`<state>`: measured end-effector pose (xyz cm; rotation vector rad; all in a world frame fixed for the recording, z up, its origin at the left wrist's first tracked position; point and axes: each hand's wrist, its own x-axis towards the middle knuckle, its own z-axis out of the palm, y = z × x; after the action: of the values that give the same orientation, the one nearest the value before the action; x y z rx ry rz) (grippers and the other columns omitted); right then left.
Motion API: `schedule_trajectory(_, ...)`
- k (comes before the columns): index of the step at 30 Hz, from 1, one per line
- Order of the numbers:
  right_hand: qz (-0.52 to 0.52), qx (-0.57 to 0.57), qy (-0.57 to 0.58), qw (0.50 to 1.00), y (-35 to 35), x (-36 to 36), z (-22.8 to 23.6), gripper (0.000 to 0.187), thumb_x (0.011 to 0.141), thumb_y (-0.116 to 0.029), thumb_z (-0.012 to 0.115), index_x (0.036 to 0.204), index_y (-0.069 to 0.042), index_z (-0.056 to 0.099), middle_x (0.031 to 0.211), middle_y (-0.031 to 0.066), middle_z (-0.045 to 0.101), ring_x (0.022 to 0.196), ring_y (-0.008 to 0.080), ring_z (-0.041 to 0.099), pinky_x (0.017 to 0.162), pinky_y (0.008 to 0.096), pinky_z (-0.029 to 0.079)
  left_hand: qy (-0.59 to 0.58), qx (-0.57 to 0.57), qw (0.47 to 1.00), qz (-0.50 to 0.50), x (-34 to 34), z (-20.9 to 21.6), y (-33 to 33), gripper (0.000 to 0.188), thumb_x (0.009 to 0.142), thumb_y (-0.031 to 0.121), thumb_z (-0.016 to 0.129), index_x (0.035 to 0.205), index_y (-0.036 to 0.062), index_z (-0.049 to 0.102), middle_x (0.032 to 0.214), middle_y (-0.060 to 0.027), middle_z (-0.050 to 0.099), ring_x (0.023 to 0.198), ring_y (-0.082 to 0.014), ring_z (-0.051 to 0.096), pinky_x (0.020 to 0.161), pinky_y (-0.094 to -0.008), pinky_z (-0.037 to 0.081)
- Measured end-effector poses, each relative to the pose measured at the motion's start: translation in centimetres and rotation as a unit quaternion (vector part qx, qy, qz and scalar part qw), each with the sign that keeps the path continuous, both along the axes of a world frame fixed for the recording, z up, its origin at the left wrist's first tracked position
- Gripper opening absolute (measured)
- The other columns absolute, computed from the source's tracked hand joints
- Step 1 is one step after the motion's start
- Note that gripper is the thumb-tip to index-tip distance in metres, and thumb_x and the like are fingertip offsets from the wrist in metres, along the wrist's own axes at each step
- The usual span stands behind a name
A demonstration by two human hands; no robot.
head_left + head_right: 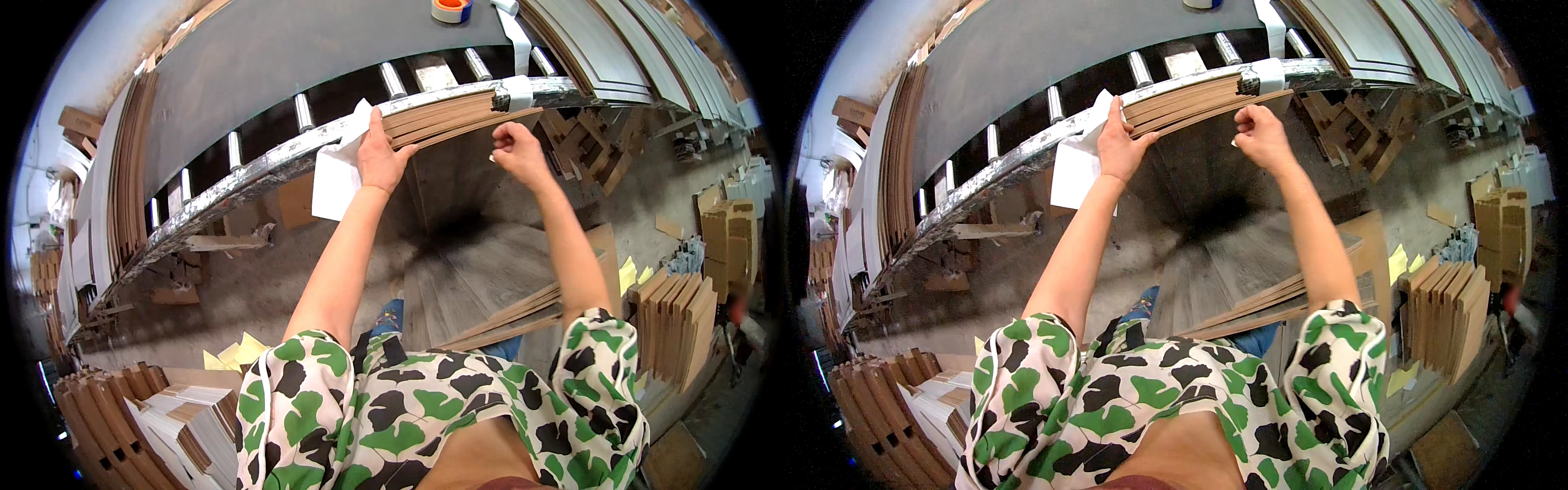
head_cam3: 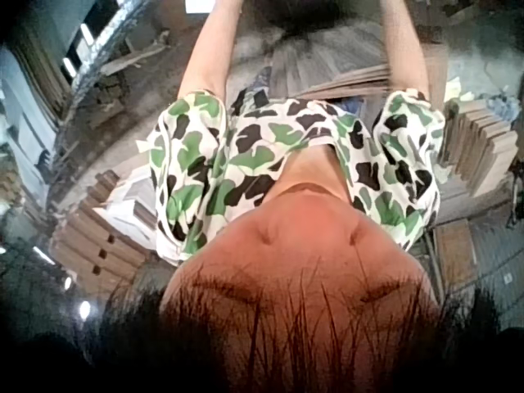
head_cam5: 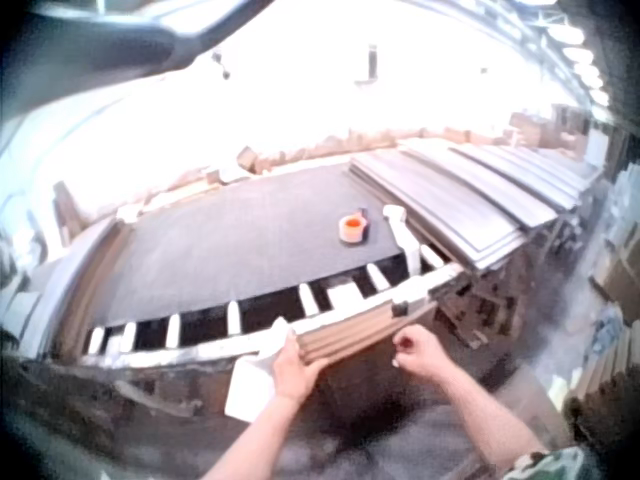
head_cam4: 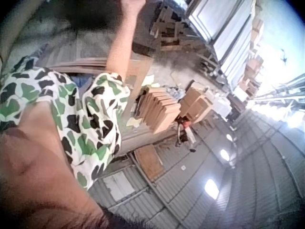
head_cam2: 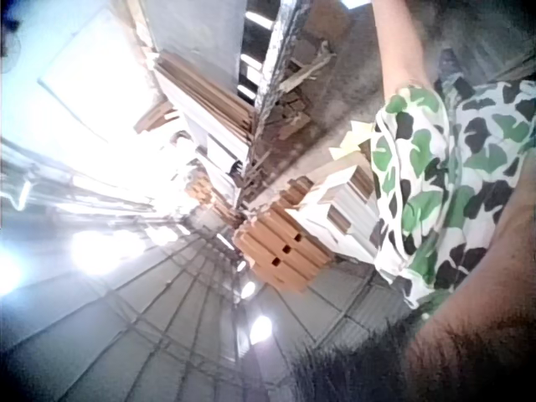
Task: The person peels small white numbered labels from a sheet one by one and applies them to the end grain of stacked wooden boards, then unrolls a long strip of white tape and applies it along the side of a wooden panel.
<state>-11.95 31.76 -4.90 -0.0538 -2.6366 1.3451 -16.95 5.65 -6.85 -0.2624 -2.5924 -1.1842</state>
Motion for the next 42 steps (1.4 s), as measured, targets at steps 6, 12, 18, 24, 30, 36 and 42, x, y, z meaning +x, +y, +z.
schedule_trajectory(6,-0.074,0.043,0.208,0.974,-3.2,-2.9,-5.7,0.025,0.071,0.010,0.057,0.090,-0.002,0.046,0.091,0.0126,0.047,0.078,0.0277,0.053,0.068,0.0358,0.047,-0.073,-0.014,0.997,0.000,0.6,1.0,-0.5,0.091,0.064,0.020,0.080,0.138,0.0069,0.029,0.086,-0.0122,0.061,0.086,-0.0297,0.059,0.079,-0.0394,0.047)
schedule_trajectory(12,-0.102,0.171,0.249,0.948,-0.3,-2.6,-6.4,0.031,0.070,-0.001,0.069,0.091,-0.004,0.047,0.093,0.0132,0.047,0.091,0.0316,0.050,0.077,0.0400,0.044,-0.089,-0.016,0.996,0.004,0.2,0.7,-0.5,0.091,0.063,0.021,0.081,0.137,0.0080,0.031,0.086,-0.0118,0.060,0.085,-0.0294,0.059,0.078,-0.0391,0.047)
schedule_trajectory(18,-0.098,0.267,0.213,0.935,3.8,-2.2,-3.8,0.042,0.069,-0.004,0.068,0.109,-0.005,0.054,0.107,0.0117,0.051,0.102,0.0313,0.047,0.088,0.0403,0.042,-0.020,-0.010,1.000,0.012,0.0,-0.5,-0.7,0.090,0.059,0.023,0.084,0.134,0.0076,0.038,0.079,-0.0095,0.058,0.074,-0.0239,0.059,0.070,-0.0350,0.049)
schedule_trajectory(24,-0.029,0.410,0.210,0.887,2.3,-0.4,-3.7,0.049,0.071,-0.003,0.061,0.119,-0.009,0.054,0.122,0.0070,0.049,0.114,0.0287,0.043,0.096,0.0395,0.039,-0.057,0.004,0.998,0.006,-0.3,0.1,-0.8,0.093,0.057,0.024,0.084,0.135,0.0071,0.037,0.080,-0.0099,0.059,0.074,-0.0241,0.060,0.072,-0.0349,0.049)
schedule_trajectory(30,0.002,0.464,0.201,0.863,2.4,0.0,-2.5,0.047,0.072,-0.008,0.064,0.119,-0.006,0.055,0.128,0.0082,0.047,0.118,0.0286,0.041,0.099,0.0414,0.036,-0.088,-0.016,0.996,0.017,-0.8,0.3,-0.7,0.097,0.055,0.026,0.084,0.137,0.0076,0.036,0.078,-0.0105,0.061,0.076,-0.0249,0.062,0.074,-0.0348,0.050)
schedule_trajectory(36,0.035,0.474,0.180,0.861,2.8,0.9,-0.6,0.037,0.073,-0.007,0.063,0.109,-0.005,0.057,0.124,0.0114,0.049,0.119,0.0306,0.041,0.100,0.0421,0.036,-0.131,-0.007,0.991,0.007,-0.5,1.5,-0.4,0.092,0.057,0.024,0.082,0.135,0.0071,0.036,0.082,-0.0124,0.061,0.081,-0.0286,0.061,0.077,-0.0383,0.048)
schedule_trajectory(42,0.126,0.434,-0.239,0.860,1.6,5.7,7.5,0.024,0.079,-0.022,0.056,0.087,-0.001,0.066,0.083,0.0192,0.065,0.085,0.0351,0.062,0.076,0.0450,0.050,-0.069,0.181,0.981,-0.004,1.9,2.1,-2.1,0.064,0.069,0.024,0.080,0.122,0.0025,0.053,0.091,-0.0102,0.064,0.074,-0.0156,0.060,0.064,-0.0287,0.051)
